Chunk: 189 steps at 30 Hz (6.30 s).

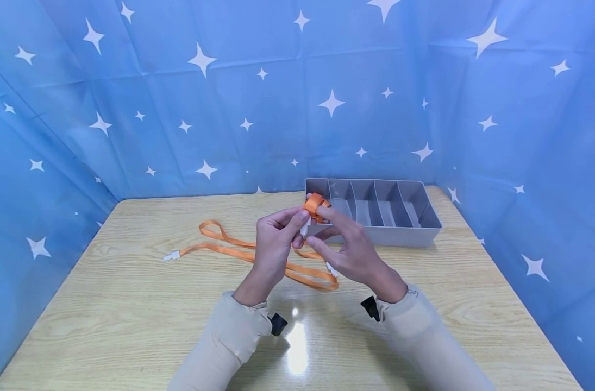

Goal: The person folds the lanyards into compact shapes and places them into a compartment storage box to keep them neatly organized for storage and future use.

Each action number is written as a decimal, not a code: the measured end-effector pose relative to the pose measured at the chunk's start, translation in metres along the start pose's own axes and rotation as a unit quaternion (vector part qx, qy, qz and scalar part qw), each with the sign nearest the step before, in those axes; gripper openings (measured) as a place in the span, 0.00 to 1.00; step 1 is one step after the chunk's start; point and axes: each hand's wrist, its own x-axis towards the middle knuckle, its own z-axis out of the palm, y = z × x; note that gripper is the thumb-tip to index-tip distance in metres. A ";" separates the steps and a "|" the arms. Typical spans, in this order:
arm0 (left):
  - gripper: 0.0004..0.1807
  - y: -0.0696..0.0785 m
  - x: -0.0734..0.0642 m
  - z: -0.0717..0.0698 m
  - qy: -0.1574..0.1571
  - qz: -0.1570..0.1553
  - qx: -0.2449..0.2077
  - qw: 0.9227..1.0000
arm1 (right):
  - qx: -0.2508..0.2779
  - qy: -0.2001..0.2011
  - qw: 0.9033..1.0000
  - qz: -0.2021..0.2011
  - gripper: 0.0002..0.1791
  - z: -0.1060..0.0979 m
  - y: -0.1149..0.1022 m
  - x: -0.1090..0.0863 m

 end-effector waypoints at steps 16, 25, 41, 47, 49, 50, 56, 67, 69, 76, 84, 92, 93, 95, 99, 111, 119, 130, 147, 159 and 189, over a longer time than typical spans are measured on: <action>0.07 -0.008 0.005 -0.005 0.006 0.008 0.024 1.000 | -0.115 -0.015 0.993 -0.011 0.27 0.001 0.001 -0.002; 0.07 -0.008 0.006 -0.003 0.009 0.007 0.007 1.000 | 0.032 -0.008 0.999 0.020 0.34 0.000 -0.003 -0.003; 0.08 -0.010 0.011 -0.004 0.033 0.122 0.150 0.981 | 0.186 -0.013 0.977 0.103 0.36 0.000 -0.007 -0.010; 0.10 -0.011 0.012 -0.003 0.035 0.153 0.201 0.967 | 0.248 -0.016 0.961 0.123 0.36 -0.002 -0.004 -0.016; 0.09 -0.012 0.012 -0.003 0.037 0.152 0.201 0.967 | 0.244 -0.017 0.962 0.118 0.37 -0.001 -0.003 -0.018; 0.09 -0.012 0.012 -0.002 0.037 0.150 0.197 0.968 | 0.235 -0.017 0.965 0.113 0.38 -0.001 -0.003 -0.019; 0.09 -0.012 0.014 0.001 0.044 0.134 0.167 0.976 | 0.174 -0.022 0.982 0.076 0.42 0.003 0.001 -0.023; 0.11 -0.022 0.029 0.003 0.045 0.133 0.231 0.963 | 0.097 0.080 0.988 0.091 0.36 -0.012 0.016 -0.033; 0.12 -0.026 0.031 0.004 0.035 0.132 0.255 0.957 | 0.067 0.108 0.988 0.091 0.33 -0.018 0.021 -0.032; 0.13 -0.041 0.041 0.016 -0.004 0.144 0.359 0.922 | -0.066 0.164 0.976 0.130 0.25 -0.042 0.025 -0.029; 0.13 -0.055 0.054 0.027 -0.027 0.115 0.490 0.864 | -0.149 0.154 0.948 0.237 0.24 -0.065 0.068 -0.045; 0.12 -0.069 0.063 0.033 -0.038 0.090 0.543 0.834 | -0.193 0.111 0.927 0.302 0.34 -0.073 0.089 -0.053; 0.12 -0.070 0.063 0.034 -0.039 0.086 0.546 0.833 | -0.193 0.106 0.925 0.311 0.35 -0.074 0.090 -0.054; 0.12 -0.073 0.065 0.035 -0.040 0.078 0.550 0.830 | -0.191 0.095 0.920 0.330 0.38 -0.074 0.093 -0.056; 0.13 -0.078 0.068 0.037 -0.046 0.068 0.551 0.831 | -0.193 0.083 0.911 0.354 0.43 -0.076 0.097 -0.060; 0.10 -0.089 0.076 0.043 -0.065 0.053 0.579 0.811 | -0.195 0.073 0.908 0.363 0.46 -0.077 0.099 -0.066; 0.20 -0.092 0.080 0.049 -0.075 0.033 0.634 0.769 | -0.186 0.061 0.899 0.392 0.47 -0.077 0.100 -0.063; 0.16 -0.090 0.080 0.052 -0.086 0.003 0.660 0.746 | -0.187 0.058 0.900 0.389 0.45 -0.074 0.103 -0.064; 0.19 -0.094 0.078 0.047 -0.097 0.023 0.591 0.800 | -0.198 0.059 0.900 0.383 0.45 -0.078 0.101 -0.067; 0.18 -0.084 0.068 0.025 -0.096 0.038 0.465 0.879 | -0.188 0.052 0.908 0.372 0.45 -0.082 0.100 -0.070; 0.16 -0.063 0.054 -0.061 -0.062 0.081 0.377 0.920 | -0.098 0.127 0.975 0.156 0.29 -0.016 0.060 -0.045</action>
